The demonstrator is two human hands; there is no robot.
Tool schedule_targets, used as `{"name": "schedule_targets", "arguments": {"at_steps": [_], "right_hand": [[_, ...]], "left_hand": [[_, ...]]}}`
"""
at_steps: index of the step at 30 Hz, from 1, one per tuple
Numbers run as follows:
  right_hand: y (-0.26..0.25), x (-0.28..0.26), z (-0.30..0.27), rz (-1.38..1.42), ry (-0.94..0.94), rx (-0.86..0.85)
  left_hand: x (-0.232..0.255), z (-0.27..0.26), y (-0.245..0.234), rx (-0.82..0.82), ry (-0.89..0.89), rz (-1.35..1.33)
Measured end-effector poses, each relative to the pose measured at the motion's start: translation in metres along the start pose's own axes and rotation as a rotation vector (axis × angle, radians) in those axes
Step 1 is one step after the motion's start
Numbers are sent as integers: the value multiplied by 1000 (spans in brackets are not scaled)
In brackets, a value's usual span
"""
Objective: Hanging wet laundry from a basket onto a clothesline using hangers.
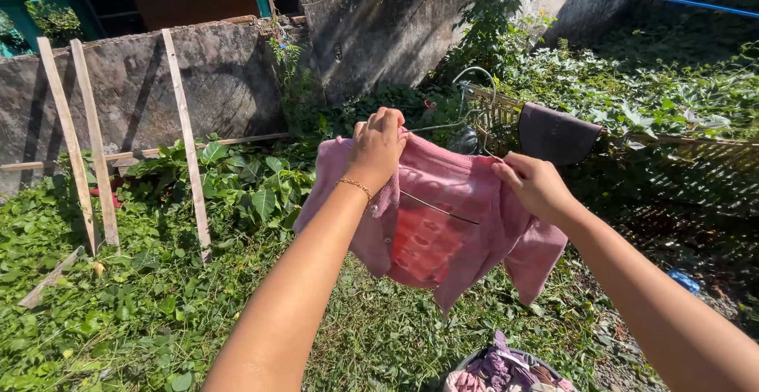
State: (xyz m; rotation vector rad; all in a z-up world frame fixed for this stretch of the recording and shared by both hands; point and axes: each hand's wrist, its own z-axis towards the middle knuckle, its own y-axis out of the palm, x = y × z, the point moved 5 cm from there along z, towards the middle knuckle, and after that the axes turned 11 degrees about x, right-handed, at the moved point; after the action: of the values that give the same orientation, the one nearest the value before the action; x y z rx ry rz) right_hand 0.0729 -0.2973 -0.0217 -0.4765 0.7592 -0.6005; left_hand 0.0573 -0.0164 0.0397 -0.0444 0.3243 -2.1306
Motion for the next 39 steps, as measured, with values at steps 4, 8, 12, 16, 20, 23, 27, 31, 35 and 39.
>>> {"name": "schedule_targets", "arguments": {"at_steps": [4,8,12,16,20,23,27,31,35,39], "right_hand": [[-29,-12,-3,86,226,254],[-62,-25,-2,-181,195,310],[-102,-20,0,-368,251,381],[-150,-14,5,-442,289,476],[-198,-47,0,-261,352,615],[-218,-56,-4,-149,416,620],[-234,-37,-7,-107,450,622],[-245,2,-18,-203,463,660],[-236,59,-36,-44,717,653],[-213,126,-53,-1,664,675]], "left_hand": [[5,1,24,-48,-20,140],[1,-15,81,-473,-484,160],[47,-5,118,-477,-746,-8],[111,46,153,-251,-708,-41],[146,91,189,-131,-650,3],[167,108,193,-61,-629,-1],[181,114,185,-144,-663,-54],[189,78,249,-266,-699,-296],[230,51,269,-527,-564,-395],[254,30,277,-618,-563,-437]]}}
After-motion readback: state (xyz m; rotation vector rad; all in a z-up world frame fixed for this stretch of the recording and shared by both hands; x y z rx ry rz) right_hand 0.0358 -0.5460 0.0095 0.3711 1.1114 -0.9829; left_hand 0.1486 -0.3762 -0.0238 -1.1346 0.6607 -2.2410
